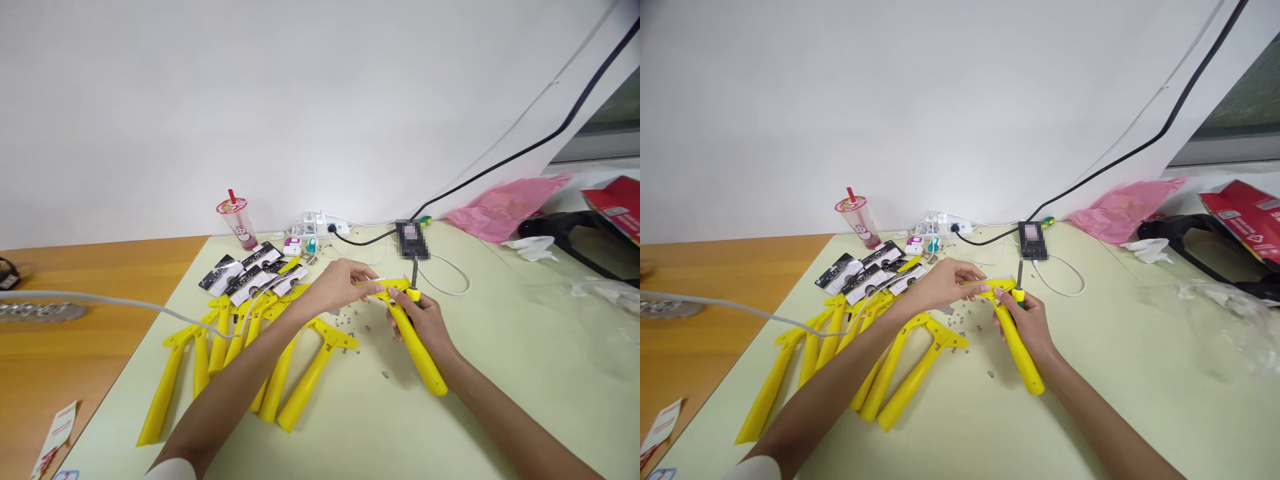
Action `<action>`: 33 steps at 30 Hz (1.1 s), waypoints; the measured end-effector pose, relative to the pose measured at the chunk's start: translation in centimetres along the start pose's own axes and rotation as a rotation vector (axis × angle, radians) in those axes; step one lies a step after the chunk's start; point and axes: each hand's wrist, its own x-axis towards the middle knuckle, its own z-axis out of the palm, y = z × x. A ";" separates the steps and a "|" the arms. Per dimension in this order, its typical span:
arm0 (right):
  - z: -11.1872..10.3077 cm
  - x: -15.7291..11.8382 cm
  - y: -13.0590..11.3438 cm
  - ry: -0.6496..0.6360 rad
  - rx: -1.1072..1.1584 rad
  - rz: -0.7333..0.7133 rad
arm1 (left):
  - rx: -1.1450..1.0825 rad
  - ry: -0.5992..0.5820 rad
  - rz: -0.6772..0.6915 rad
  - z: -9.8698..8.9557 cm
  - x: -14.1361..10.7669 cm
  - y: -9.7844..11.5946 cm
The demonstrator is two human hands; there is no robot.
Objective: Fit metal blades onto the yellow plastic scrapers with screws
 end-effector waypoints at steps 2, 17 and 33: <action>0.0 0.0 0.0 0.014 0.001 0.006 | -0.052 -0.050 -0.031 -0.1 0.0 0.0; 0.0 0.0 0.1 -0.095 0.012 0.005 | -0.111 -0.003 0.026 -0.1 0.5 -0.6; -0.1 -0.1 0.3 -0.061 -0.003 -0.011 | -0.201 -0.026 0.039 -0.8 0.8 -1.1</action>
